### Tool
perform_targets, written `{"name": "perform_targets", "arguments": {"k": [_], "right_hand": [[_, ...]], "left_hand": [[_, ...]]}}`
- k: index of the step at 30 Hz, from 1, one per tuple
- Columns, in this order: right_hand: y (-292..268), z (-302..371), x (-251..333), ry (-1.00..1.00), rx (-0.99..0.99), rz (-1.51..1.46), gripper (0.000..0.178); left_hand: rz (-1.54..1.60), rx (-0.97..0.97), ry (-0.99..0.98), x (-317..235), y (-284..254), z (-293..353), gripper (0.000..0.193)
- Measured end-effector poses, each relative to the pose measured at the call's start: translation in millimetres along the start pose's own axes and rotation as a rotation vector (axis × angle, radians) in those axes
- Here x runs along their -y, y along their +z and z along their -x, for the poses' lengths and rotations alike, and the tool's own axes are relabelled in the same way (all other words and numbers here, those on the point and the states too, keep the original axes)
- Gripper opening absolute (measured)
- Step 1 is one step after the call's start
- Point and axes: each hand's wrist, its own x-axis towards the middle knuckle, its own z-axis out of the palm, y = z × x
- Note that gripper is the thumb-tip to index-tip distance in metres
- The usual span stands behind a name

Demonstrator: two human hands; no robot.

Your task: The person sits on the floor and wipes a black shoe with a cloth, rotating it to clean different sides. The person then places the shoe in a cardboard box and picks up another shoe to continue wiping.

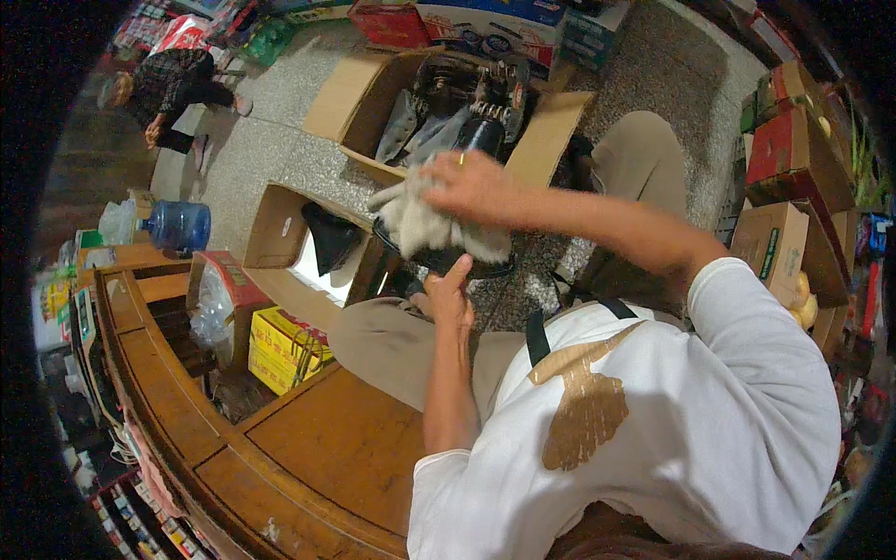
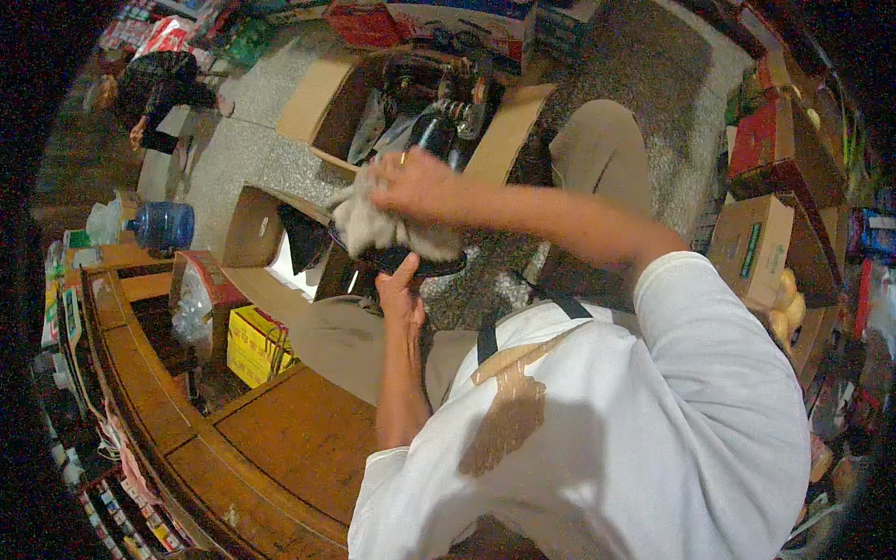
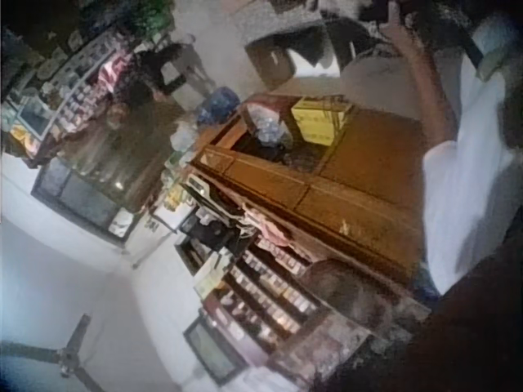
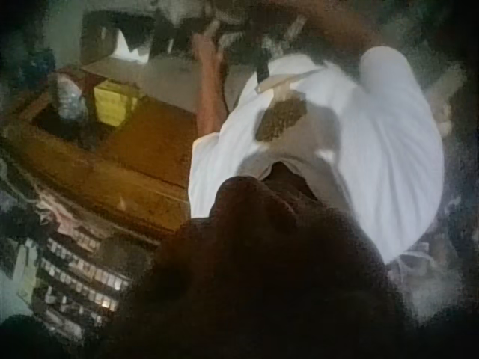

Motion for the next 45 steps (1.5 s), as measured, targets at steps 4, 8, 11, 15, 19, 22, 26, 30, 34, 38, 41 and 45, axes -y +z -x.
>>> {"name": "perform_targets", "arguments": {"k": [4, 8, 11, 15, 19, 22, 26, 30, 34, 38, 41, 45], "right_hand": [[-17, -13, -82, 0.411, 0.152, 0.217, 0.023], [-42, -8, -99, 0.682, -0.210, -0.089, 0.039], [-33, -3, -20, 0.358, -0.201, -0.313, 0.042], [-39, 20, 51, -0.220, 0.077, -0.216, 0.032], [-13, 37, -26, -0.118, -0.036, -0.112, 0.039], [-19, 41, -94, 0.290, 0.160, 0.120, 0.036], [-43, 26, -94, 0.547, -0.255, -0.260, 0.041], [-48, 1, 3, 0.228, -0.179, -0.258, 0.048], [-36, 10, 46, -0.063, 0.197, -0.247, 0.052], [-15, 12, -13, -0.094, 0.086, -0.078, 0.034], [-16, 8, -91, 0.176, 0.166, 0.160, 0.028], [-46, 4, -90, 0.508, -0.255, -0.191, 0.040]], "left_hand": [[0.117, 0.171, 0.121, -7, 1, 3, 0.031], [0.274, 0.242, 0.001, -11, 2, -2, 0.040], [0.353, 0.296, -0.091, -11, 0, -9, 0.041], [0.510, 0.209, -0.147, 0, -11, -14, 0.044], [0.374, 0.415, -0.129, -3, -20, -15, 0.055], [0.463, 0.379, -0.192, -19, -6, -3, 0.059], [0.427, 0.328, -0.156, -14, -8, -4, 0.058], [0.364, 0.321, -0.184, -12, -7, -8, 0.055], [0.384, 0.342, -0.165, -2, -19, -9, 0.058], [0.344, 0.362, -0.148, -7, -13, -5, 0.054], [0.348, 0.329, -0.117, -15, -6, 3, 0.053], [0.417, 0.324, -0.169, -11, -14, -1, 0.050]]}}
